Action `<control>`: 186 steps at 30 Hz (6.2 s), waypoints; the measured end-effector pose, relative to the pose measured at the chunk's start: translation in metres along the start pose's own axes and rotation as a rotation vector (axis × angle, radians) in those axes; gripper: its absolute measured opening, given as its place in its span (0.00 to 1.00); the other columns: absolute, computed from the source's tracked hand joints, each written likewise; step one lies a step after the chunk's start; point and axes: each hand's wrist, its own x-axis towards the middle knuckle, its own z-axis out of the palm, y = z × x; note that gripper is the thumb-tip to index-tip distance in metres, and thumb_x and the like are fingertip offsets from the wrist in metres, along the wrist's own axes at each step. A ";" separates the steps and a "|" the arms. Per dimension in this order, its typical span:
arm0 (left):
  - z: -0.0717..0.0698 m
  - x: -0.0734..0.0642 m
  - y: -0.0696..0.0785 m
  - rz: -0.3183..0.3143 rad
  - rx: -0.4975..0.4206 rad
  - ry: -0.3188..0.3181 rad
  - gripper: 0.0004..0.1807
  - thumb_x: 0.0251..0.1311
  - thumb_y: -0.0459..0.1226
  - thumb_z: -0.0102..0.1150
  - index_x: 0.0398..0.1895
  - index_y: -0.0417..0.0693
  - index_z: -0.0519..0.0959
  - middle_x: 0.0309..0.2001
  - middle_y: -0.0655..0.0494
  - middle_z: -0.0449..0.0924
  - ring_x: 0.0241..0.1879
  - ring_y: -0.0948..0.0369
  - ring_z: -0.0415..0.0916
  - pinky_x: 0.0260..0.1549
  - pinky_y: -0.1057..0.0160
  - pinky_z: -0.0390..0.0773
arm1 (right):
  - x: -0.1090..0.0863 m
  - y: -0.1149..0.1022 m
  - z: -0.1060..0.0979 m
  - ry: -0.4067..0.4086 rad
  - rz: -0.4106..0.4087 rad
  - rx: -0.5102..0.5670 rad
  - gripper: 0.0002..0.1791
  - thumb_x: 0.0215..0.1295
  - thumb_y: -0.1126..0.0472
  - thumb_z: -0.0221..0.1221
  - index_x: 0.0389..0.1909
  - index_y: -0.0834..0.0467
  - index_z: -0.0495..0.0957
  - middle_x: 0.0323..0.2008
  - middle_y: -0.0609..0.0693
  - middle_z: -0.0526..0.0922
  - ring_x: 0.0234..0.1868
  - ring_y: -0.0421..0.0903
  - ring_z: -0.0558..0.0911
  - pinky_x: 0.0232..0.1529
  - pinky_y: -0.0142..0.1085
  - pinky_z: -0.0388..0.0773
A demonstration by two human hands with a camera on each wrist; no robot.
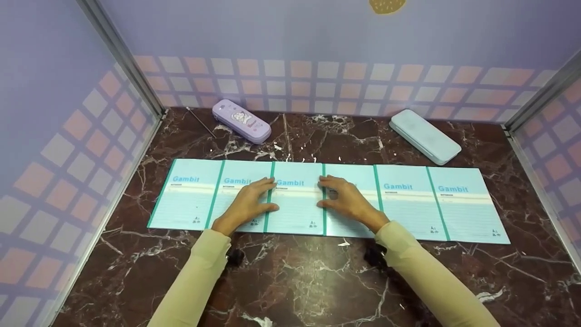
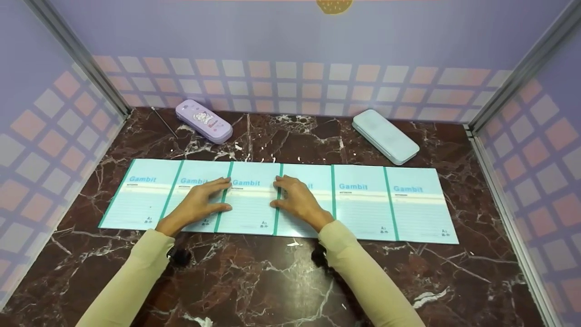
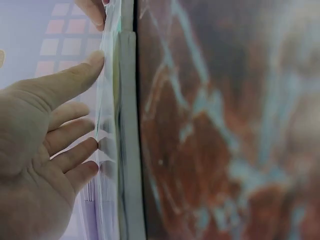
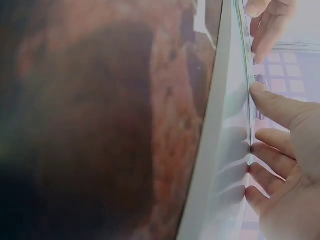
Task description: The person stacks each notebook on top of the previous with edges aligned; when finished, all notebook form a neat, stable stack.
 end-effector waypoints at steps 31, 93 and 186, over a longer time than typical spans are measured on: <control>0.001 -0.007 0.001 0.018 -0.017 -0.021 0.35 0.62 0.38 0.77 0.69 0.31 0.77 0.76 0.39 0.68 0.78 0.40 0.58 0.75 0.41 0.63 | -0.009 -0.001 0.001 -0.012 -0.114 -0.093 0.33 0.66 0.58 0.74 0.67 0.70 0.78 0.73 0.64 0.73 0.76 0.66 0.67 0.77 0.58 0.62; 0.008 -0.066 0.026 0.065 0.081 0.086 0.24 0.59 0.36 0.79 0.57 0.36 0.86 0.52 0.44 0.86 0.51 0.46 0.82 0.52 0.46 0.84 | -0.061 -0.027 0.010 0.008 -0.228 -0.123 0.31 0.64 0.60 0.76 0.64 0.68 0.80 0.56 0.62 0.83 0.53 0.58 0.83 0.56 0.51 0.84; 0.009 -0.085 0.069 -0.326 -0.749 0.248 0.17 0.62 0.31 0.75 0.52 0.33 0.86 0.42 0.43 0.89 0.37 0.49 0.88 0.44 0.50 0.89 | -0.095 -0.052 0.010 0.157 0.016 0.362 0.21 0.69 0.69 0.69 0.61 0.69 0.80 0.44 0.55 0.85 0.43 0.51 0.86 0.52 0.40 0.86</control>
